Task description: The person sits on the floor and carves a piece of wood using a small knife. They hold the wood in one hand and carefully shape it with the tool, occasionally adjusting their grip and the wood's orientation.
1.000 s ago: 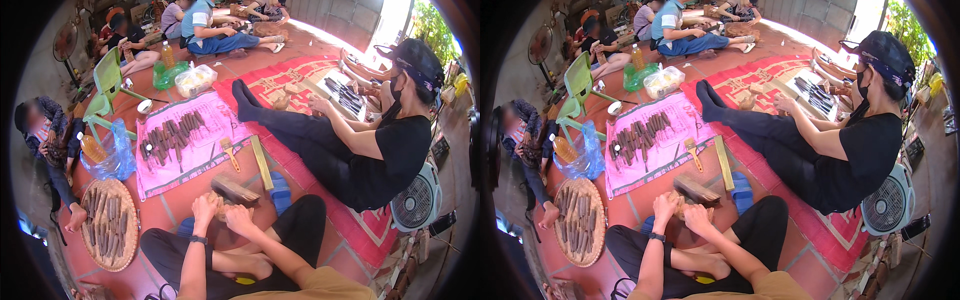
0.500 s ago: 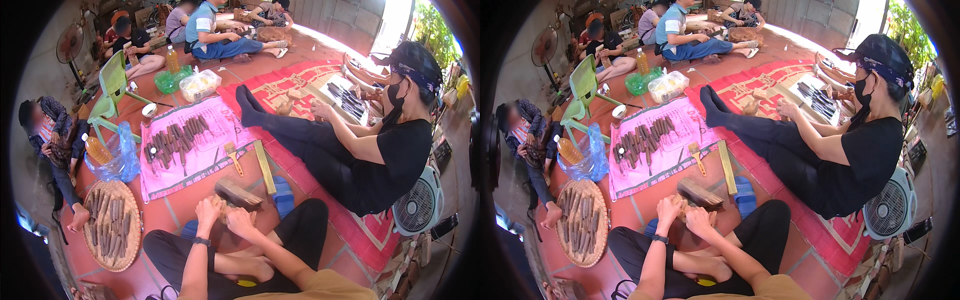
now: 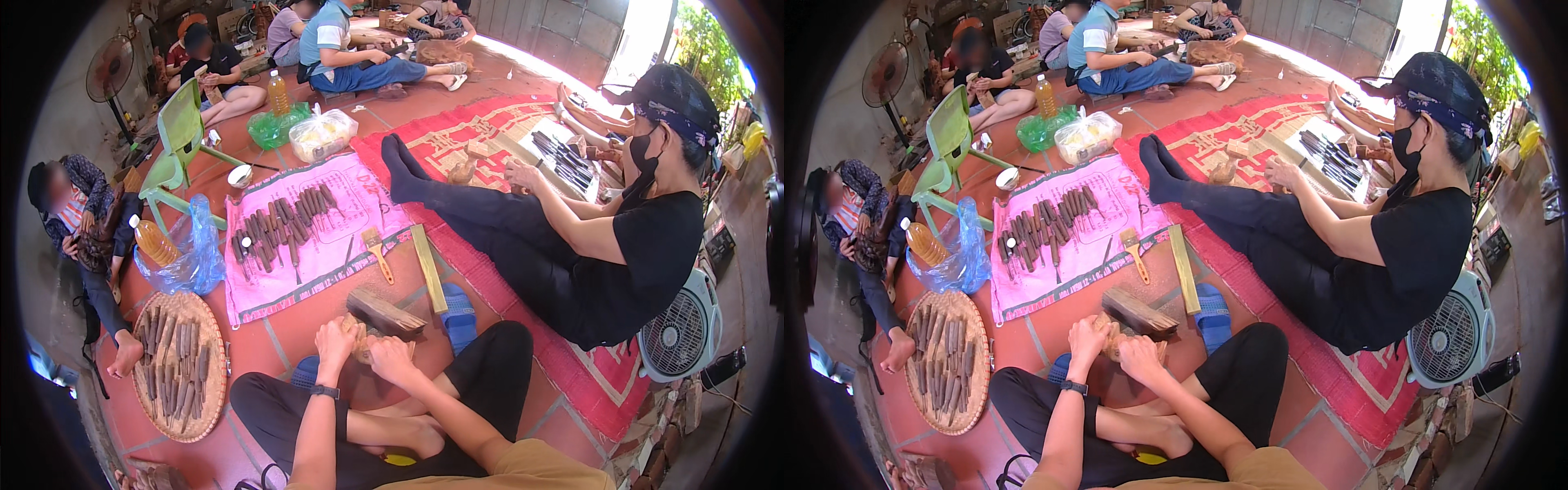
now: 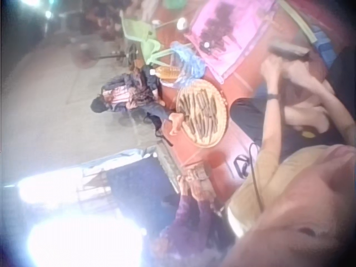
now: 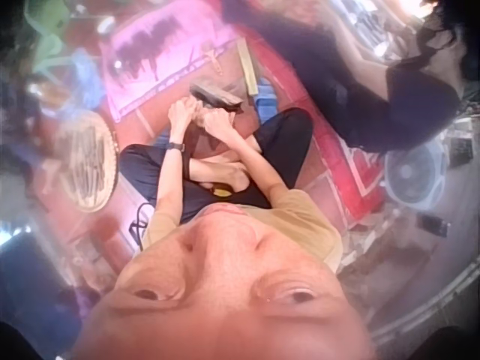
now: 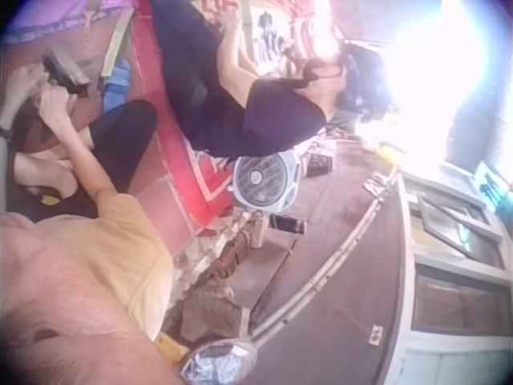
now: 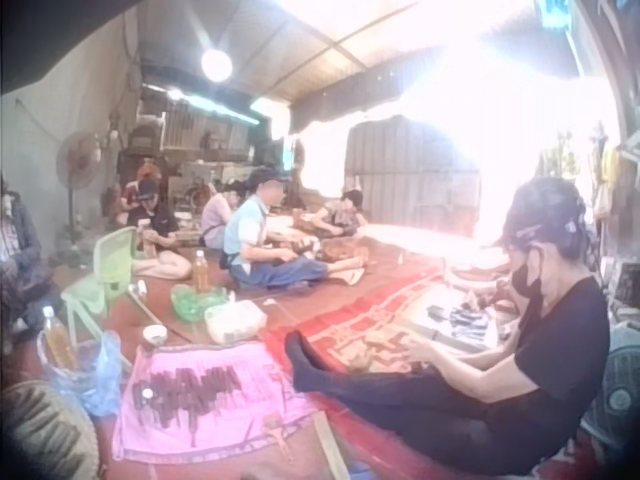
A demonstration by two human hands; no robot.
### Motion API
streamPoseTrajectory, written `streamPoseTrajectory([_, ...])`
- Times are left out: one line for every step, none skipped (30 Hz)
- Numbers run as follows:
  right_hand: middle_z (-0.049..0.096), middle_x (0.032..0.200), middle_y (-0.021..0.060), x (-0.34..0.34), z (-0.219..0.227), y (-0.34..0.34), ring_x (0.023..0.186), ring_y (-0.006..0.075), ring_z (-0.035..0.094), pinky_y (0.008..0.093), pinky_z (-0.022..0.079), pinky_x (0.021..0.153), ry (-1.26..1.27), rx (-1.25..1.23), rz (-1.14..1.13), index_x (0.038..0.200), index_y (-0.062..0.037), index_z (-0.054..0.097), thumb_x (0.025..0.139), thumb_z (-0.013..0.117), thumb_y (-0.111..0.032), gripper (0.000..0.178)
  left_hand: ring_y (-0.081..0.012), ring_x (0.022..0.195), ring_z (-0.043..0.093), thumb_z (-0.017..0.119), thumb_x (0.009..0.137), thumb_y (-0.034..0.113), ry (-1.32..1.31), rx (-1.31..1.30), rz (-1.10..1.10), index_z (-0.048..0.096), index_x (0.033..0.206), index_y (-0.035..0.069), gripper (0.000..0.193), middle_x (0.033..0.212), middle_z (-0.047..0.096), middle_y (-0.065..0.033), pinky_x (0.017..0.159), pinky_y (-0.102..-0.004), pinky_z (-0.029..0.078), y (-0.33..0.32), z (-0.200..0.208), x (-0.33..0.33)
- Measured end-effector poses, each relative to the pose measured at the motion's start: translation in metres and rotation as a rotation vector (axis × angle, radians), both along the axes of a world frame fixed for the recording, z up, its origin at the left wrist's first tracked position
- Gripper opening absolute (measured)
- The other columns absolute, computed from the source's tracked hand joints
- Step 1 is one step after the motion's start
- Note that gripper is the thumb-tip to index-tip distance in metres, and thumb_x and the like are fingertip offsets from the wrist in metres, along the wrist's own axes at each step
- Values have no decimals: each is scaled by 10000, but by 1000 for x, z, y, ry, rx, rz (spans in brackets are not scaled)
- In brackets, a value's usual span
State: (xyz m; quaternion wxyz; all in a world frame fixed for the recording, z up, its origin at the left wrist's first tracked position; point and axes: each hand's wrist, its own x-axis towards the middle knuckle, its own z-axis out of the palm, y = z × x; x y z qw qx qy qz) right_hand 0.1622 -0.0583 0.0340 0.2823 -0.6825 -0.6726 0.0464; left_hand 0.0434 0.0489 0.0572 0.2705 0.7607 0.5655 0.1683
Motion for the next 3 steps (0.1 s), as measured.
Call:
streamPoseTrajectory([668, 712, 176, 3, 5, 0, 738, 339, 681, 459, 499, 691, 0, -70, 12, 922, -39, 606, 773, 615, -93, 159, -436, 928, 686, 721, 823, 365, 6, 24, 13, 724, 1120, 41, 439, 932, 708, -272, 858, -519, 537, 0, -3, -4])
streamPoseTrajectory([669, 722, 177, 6, 8, 1, 748, 334, 681, 458, 497, 697, -3, -140, 14, 933, -38, 612, 768, 619, -91, 174, -436, 927, 687, 729, 817, 368, 22, 27, 8, 729, 1117, 59, 431, 938, 713, -259, 860, -516, 538, 0, 1, -2])
streamPoseTrajectory([692, 760, 185, 6, 0, 3, 792, 338, 695, 458, 506, 716, -1, -178, 3, 964, -41, 622, 786, 645, -153, 211, -436, 925, 688, 736, 811, 372, 39, 31, 3, 735, 1114, 76, 424, 944, 718, -246, 861, -514, 539, -2, 5, 1])
